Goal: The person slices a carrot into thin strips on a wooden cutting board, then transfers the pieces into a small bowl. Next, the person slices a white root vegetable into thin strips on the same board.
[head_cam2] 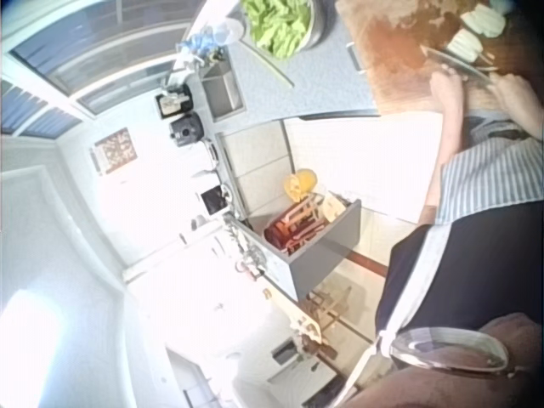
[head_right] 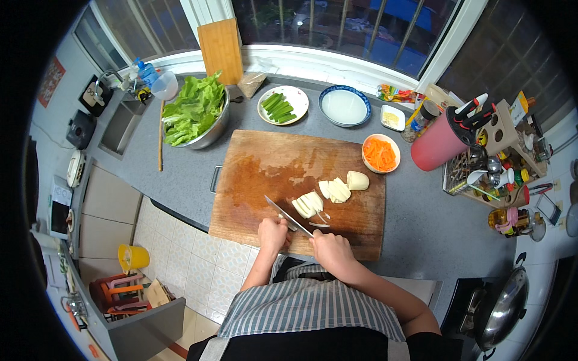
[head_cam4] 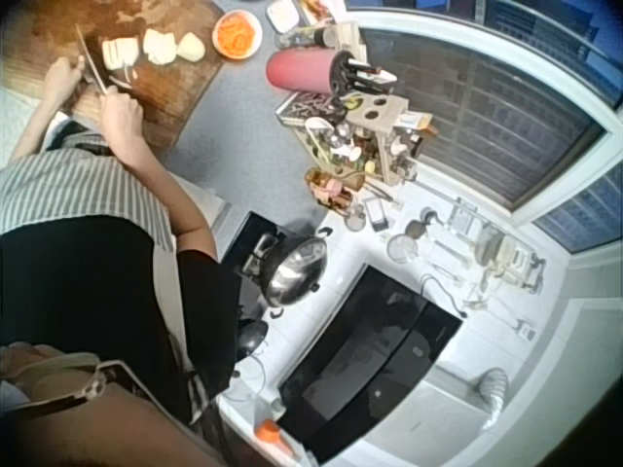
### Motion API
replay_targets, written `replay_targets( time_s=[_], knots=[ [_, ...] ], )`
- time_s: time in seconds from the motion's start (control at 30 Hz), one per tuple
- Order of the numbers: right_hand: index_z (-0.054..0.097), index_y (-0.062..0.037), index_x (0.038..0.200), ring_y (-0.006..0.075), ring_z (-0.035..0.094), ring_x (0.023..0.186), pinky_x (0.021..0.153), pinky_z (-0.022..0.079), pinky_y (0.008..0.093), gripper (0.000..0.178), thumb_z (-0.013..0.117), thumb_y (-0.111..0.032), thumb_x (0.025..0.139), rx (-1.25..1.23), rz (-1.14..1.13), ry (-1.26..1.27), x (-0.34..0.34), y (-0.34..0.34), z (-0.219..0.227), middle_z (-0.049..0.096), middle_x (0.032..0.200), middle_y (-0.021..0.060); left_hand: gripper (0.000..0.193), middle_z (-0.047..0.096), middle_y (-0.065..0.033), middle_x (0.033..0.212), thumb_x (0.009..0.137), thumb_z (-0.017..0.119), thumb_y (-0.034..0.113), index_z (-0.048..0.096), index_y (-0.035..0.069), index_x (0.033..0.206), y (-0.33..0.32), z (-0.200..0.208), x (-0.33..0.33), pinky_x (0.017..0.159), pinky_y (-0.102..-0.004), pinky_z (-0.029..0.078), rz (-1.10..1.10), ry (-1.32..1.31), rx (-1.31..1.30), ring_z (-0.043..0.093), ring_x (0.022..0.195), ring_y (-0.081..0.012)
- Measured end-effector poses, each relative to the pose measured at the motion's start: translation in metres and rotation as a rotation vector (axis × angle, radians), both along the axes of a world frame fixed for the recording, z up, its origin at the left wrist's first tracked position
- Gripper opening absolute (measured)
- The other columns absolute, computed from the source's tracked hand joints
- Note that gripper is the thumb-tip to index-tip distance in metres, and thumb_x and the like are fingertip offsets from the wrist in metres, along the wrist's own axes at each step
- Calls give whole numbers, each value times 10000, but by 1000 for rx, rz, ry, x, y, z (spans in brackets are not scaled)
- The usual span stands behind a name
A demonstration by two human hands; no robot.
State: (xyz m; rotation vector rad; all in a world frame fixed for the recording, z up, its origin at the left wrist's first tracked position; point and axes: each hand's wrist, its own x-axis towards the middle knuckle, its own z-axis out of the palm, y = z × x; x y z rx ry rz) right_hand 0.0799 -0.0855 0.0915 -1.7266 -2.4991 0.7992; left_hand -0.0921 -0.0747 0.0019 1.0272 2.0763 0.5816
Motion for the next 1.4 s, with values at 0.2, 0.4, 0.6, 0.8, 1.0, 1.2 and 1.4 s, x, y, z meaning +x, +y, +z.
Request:
replay_targets(
  time_s=[0.2, 0.4, 0.6, 0.8, 1.0, 1.2, 1.4],
  knots=[
    [571, -14, 843, 379, 652, 639, 595, 524, 483, 263, 513, -256, 930, -9, 10, -27, -6, 0, -9, 631, 644, 205, 333, 617, -138, 528, 855, 537, 250, 693, 18, 676, -1, 2, 1, 662, -409, 534, -8, -18, 1, 659, 584, -310],
    [572, -25, 846, 380, 649, 654, 599, 524, 477, 258, 523, -266, 925, 42, -1, 23, 1, 5, -14, 634, 662, 201, 361, 610, -123, 503, 868, 508, 253, 683, 16, 659, 0, 8, 0, 650, -392, 539, -34, -16, 7, 656, 555, -284],
    [578, -24, 835, 381, 651, 667, 610, 523, 479, 266, 532, -273, 919, -20, 52, -11, 3, 7, -1, 637, 674, 203, 373, 611, -118, 499, 874, 496, 247, 677, 7, 653, -2, 2, -1, 633, -378, 540, -39, -39, 3, 648, 527, -279],
    [579, -17, 822, 396, 647, 676, 611, 517, 488, 273, 535, -270, 916, 15, -24, 51, -11, 7, -18, 639, 691, 210, 367, 611, -117, 501, 909, 488, 209, 649, -25, 678, -1, 6, -4, 539, -344, 535, -73, -117, -4, 628, 457, -239],
    [591, -33, 863, 411, 639, 684, 624, 509, 504, 263, 544, -287, 909, 36, -77, 85, -1, 9, -15, 640, 706, 216, 327, 632, -128, 585, 976, 454, 192, 594, -34, 786, -18, 8, -20, 375, -259, 464, 105, -625, 35, 614, 445, -160],
    [596, -24, 868, 389, 653, 711, 659, 520, 490, 271, 547, -288, 907, -59, -13, 12, 5, 10, 0, 647, 711, 207, 253, 627, -102, 545, 903, 533, 132, 602, -15, 710, -11, 15, -13, 380, -275, 473, 107, -436, 43, 600, 414, -151],
    [593, -20, 860, 363, 664, 703, 649, 529, 472, 280, 541, -290, 914, -59, 12, -59, -1, 5, -3, 657, 727, 198, 280, 613, -78, 497, 903, 545, 174, 626, 18, 685, -8, 6, -9, 441, -302, 490, 31, -232, 16, 605, 407, -171]
  ],
)
